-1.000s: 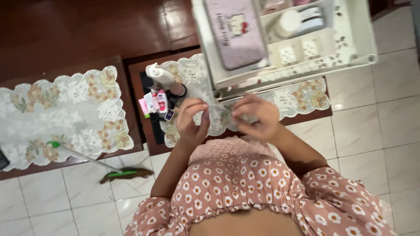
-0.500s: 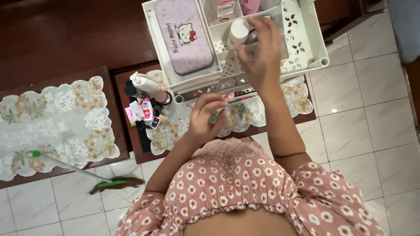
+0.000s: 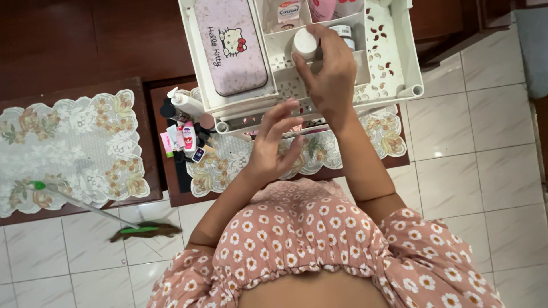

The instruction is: The person removes various toiletries and boxes from a wall-mounted plastic organizer and places them onto a wooden surface below. They handle bottles, a pouch, and several small boxes one by one, then remove the organizer itself and place it on the surface.

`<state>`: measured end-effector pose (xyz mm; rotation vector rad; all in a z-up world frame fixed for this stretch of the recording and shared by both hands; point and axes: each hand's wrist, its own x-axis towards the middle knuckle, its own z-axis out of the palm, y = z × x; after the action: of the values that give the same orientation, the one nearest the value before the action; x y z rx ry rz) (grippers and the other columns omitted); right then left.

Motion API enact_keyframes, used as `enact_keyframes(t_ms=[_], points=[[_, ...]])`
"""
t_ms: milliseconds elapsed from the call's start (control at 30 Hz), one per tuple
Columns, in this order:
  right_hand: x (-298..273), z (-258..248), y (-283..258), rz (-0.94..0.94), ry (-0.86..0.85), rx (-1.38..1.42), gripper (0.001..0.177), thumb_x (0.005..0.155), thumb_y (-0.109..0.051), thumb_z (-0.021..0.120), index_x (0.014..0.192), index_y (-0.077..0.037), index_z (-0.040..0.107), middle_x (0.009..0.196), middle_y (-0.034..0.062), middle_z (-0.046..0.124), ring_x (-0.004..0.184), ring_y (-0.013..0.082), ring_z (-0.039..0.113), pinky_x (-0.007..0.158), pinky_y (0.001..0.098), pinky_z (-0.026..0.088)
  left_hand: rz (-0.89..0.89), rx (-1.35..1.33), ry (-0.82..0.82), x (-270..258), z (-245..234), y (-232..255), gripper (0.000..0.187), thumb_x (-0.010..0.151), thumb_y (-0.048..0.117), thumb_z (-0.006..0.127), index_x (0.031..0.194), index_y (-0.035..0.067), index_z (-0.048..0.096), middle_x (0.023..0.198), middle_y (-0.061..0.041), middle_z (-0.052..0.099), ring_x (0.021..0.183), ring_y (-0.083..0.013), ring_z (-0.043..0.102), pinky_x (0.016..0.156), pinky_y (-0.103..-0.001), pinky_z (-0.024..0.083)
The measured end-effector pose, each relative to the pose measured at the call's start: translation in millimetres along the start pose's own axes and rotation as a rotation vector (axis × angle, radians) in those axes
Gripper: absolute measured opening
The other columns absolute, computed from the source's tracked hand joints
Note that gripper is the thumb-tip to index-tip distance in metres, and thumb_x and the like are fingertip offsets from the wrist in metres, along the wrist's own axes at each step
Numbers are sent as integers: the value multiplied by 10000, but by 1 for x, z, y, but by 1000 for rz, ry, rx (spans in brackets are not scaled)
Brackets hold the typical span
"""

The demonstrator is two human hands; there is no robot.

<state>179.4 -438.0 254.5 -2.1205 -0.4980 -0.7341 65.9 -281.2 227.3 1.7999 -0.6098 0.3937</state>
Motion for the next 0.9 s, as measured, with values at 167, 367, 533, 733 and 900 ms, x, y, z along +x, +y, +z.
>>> enact_keyframes(t_ms=[167,367,533,733,900], points=[[-1,-8,-1,-62,80,9,415,1007,-156,819,1336,-5,615,1291,153,676,1113,295,710,962,391,583,28,19,47,-2,-3,0,352,996,37,701,1321,62,568,1502,-164,476,1412,-329,528,1112,-403,577],[-8,-46,-29,-93,83,76,468,1016,-67,848,1404,-55,588,1333,120,669,1160,250,702,915,319,573,24,9,86,-9,-7,4,358,987,38,720,1313,78,578,1469,-139,503,1373,-308,568,1134,-412,568],[-22,-82,-66,-113,-93,226,523,943,-65,863,1377,-82,572,1262,103,689,1083,218,698,874,293,557,0,74,108,-20,-20,15,461,956,94,793,1344,98,544,1444,-131,531,1322,-299,601,1085,-406,547],[-33,-80,-99,-212,-394,352,556,859,-141,908,1314,-96,591,1262,94,706,1109,204,718,887,302,635,30,96,117,-44,-44,23,704,867,194,887,1409,116,444,1418,-161,524,1331,-345,575,1123,-443,510],[-36,-39,-112,-354,-554,462,615,840,-239,928,1323,-92,578,1252,108,689,1151,237,707,888,338,621,-122,123,159,-84,-62,19,734,846,164,901,1422,98,451,1451,-193,555,1383,-373,575,1166,-460,489]])
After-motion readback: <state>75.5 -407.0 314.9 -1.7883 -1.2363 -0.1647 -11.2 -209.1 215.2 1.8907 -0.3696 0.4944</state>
